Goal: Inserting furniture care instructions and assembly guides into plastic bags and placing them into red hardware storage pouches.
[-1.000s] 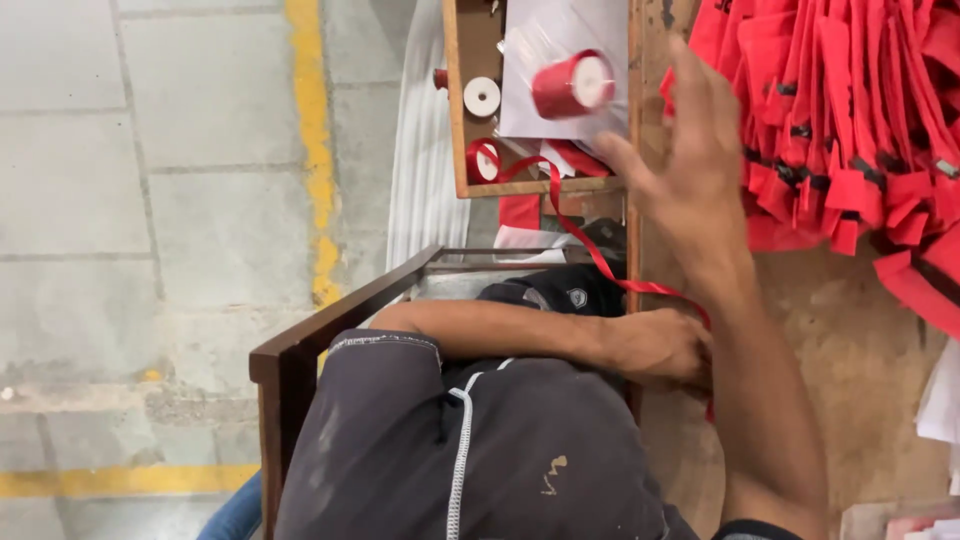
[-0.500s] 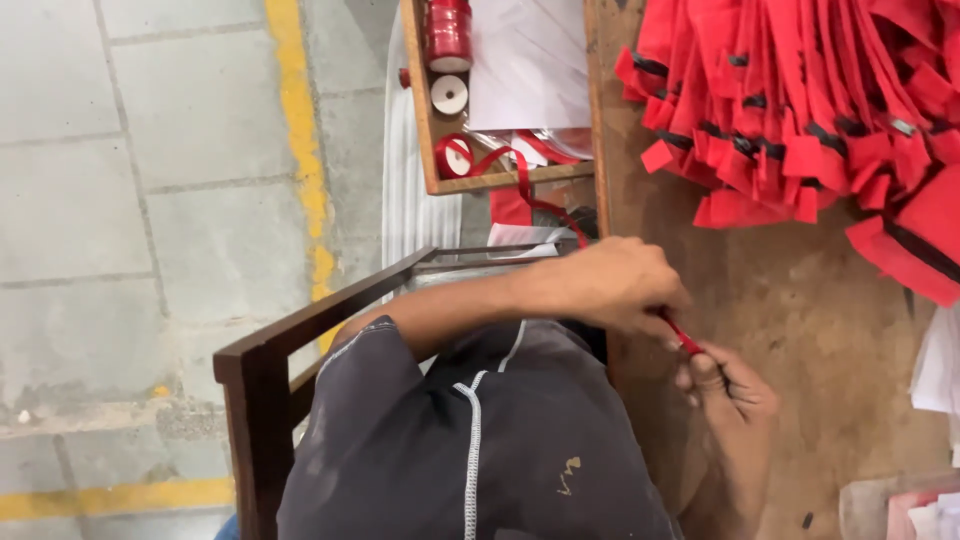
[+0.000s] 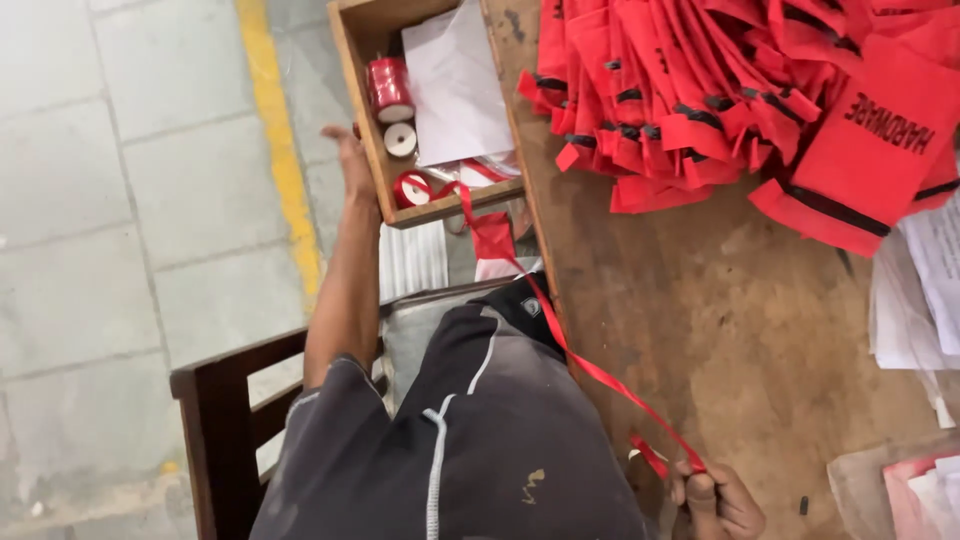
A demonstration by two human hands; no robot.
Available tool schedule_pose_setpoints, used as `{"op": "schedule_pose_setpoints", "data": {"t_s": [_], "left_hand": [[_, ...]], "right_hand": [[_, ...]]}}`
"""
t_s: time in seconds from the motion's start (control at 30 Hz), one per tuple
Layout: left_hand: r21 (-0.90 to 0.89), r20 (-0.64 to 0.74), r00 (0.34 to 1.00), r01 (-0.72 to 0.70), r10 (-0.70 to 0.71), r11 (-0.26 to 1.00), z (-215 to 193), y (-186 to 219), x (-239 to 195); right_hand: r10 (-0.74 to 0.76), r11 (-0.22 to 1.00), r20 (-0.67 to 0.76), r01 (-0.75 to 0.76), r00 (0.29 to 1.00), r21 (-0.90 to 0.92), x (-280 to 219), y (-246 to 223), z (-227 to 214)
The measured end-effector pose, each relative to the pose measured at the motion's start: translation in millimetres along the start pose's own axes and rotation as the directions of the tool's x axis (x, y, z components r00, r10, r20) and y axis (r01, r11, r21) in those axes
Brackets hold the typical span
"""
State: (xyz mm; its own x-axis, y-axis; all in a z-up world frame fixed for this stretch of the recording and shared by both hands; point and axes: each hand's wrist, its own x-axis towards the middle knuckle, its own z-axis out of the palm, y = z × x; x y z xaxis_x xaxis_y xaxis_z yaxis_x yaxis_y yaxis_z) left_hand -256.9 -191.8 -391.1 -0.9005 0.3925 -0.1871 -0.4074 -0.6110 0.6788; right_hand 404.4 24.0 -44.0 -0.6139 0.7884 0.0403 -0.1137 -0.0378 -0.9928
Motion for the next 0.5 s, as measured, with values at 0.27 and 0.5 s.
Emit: {"op": "schedule_pose_setpoints", "data": {"t_s": [0.27, 0.5], "left_hand": [[0.091, -0.295, 0.95, -0.082, 0.106, 0.992, 156, -17, -14], [0.707, 0.404, 0.897, -0.431, 0.18, 0.561, 195, -201, 65]], "right_hand": [[0.176, 0.975, -0.126, -0.191, 0.976, -0.114, -7, -3, 14], [0.177, 0.943, -0.436, -0.279, 0.883, -0.183, -36, -30, 47]]}}
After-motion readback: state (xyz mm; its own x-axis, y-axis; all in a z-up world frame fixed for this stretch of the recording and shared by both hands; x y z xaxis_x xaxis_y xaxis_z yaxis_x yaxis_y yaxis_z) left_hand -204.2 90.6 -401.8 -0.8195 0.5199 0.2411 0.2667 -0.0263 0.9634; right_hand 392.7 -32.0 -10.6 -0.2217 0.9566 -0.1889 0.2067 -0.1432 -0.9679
